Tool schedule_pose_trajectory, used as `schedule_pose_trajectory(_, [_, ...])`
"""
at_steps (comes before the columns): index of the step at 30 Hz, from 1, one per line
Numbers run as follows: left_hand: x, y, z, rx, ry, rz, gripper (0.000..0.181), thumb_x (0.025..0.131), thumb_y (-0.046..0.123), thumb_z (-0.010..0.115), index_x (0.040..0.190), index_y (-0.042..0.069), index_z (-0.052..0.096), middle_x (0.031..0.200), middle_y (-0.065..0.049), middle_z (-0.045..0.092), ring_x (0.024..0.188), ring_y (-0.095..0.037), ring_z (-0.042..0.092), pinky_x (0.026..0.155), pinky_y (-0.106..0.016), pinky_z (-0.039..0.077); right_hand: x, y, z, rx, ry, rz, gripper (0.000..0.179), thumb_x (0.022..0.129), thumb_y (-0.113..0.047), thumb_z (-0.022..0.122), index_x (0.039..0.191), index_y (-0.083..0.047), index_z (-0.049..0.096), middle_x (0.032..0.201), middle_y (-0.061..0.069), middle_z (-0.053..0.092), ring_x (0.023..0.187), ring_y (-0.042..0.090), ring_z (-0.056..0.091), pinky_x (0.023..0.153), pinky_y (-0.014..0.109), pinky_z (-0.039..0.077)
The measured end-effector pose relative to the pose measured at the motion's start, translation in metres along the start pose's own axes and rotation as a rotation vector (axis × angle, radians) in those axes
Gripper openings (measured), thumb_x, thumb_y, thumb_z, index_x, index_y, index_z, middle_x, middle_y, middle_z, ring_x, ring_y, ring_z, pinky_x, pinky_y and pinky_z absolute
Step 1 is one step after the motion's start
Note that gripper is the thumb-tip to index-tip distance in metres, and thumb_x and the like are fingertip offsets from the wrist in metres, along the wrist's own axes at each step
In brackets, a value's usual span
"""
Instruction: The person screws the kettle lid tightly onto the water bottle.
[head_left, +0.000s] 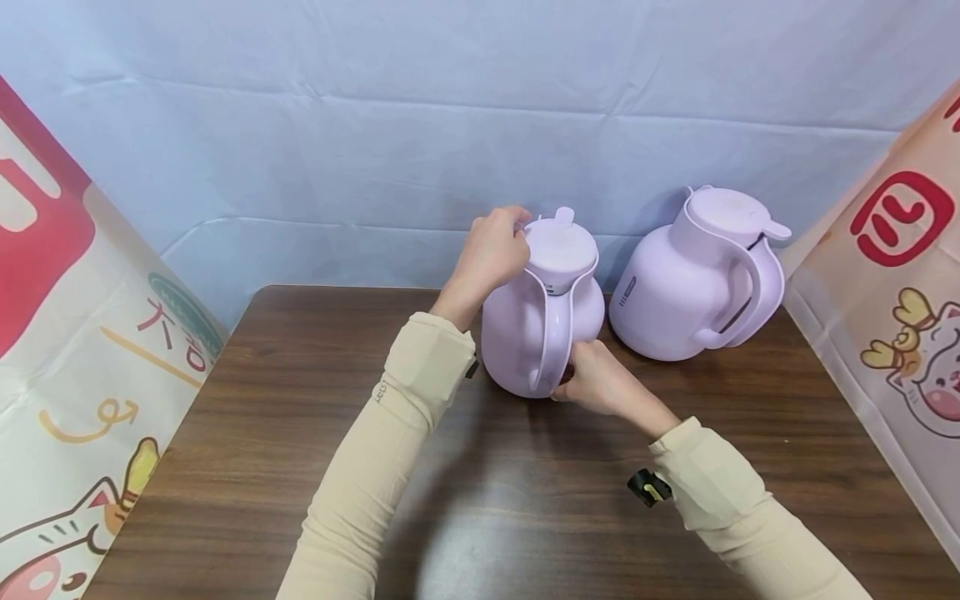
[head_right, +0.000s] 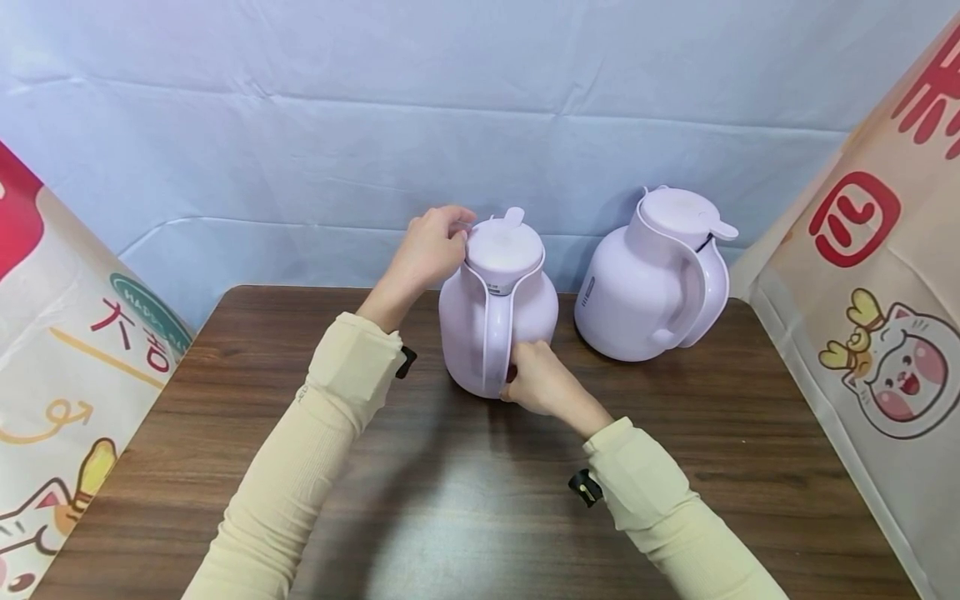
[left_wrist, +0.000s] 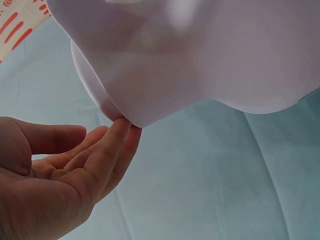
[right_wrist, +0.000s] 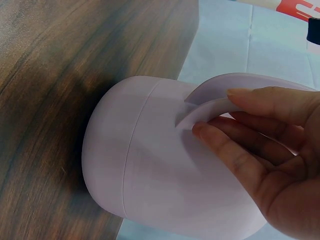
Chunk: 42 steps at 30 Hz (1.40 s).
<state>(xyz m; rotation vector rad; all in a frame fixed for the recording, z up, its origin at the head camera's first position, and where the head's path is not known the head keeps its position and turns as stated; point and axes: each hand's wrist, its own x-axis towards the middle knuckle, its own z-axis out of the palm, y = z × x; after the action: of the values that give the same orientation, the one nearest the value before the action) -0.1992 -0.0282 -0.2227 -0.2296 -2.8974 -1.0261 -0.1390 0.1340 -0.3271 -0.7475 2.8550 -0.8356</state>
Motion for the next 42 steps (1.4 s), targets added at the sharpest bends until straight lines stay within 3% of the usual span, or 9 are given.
schedule_pose_trajectory(14, [0.004, -0.002, 0.002, -0.027, -0.021, 0.019, 0.036, 0.091, 0.004, 0.039, 0.123, 0.007, 0.055, 0.123, -0.005, 0.057, 0.117, -0.021, 0.048, 0.094, -0.028, 0.037, 0.001, -0.001, -0.001, -0.011, -0.007, -0.006, 0.032, 0.058, 0.0, 0.077, 0.086, 0.002, 0.061, 0.082, 0.011, 0.065, 0.08, 0.027, 0.06, 0.07, 0.04, 0.047])
schedule_pose_trajectory(24, [0.004, -0.004, 0.001, -0.096, -0.018, 0.023, 0.034, 0.092, 0.005, 0.04, 0.122, 0.006, 0.056, 0.119, -0.007, 0.059, 0.115, -0.022, 0.049, 0.093, -0.028, 0.037, 0.001, 0.0, 0.0, -0.011, 0.006, -0.01, 0.031, 0.058, 0.0, 0.076, 0.085, 0.001, 0.061, 0.08, 0.01, 0.065, 0.078, 0.026, 0.06, 0.069, 0.04, 0.047])
schedule_pose_trajectory(34, [-0.006, -0.003, -0.003, -0.116, -0.01, 0.005, 0.034, 0.092, 0.006, 0.041, 0.122, 0.007, 0.056, 0.116, -0.009, 0.06, 0.113, -0.022, 0.05, 0.09, -0.031, 0.039, 0.0, 0.001, 0.0, 0.0, -0.003, -0.007, 0.032, 0.058, 0.0, 0.075, 0.087, 0.0, 0.061, 0.081, 0.009, 0.064, 0.079, 0.025, 0.059, 0.07, 0.04, 0.047])
schedule_pose_trajectory(42, [-0.014, -0.005, -0.006, -0.152, 0.008, -0.031, 0.028, 0.092, 0.008, 0.041, 0.112, 0.008, 0.061, 0.107, -0.007, 0.063, 0.105, -0.02, 0.053, 0.083, -0.03, 0.042, 0.0, 0.001, -0.001, -0.002, -0.005, -0.001, 0.034, 0.058, 0.0, 0.075, 0.089, 0.001, 0.06, 0.084, 0.011, 0.064, 0.083, 0.027, 0.06, 0.072, 0.041, 0.047])
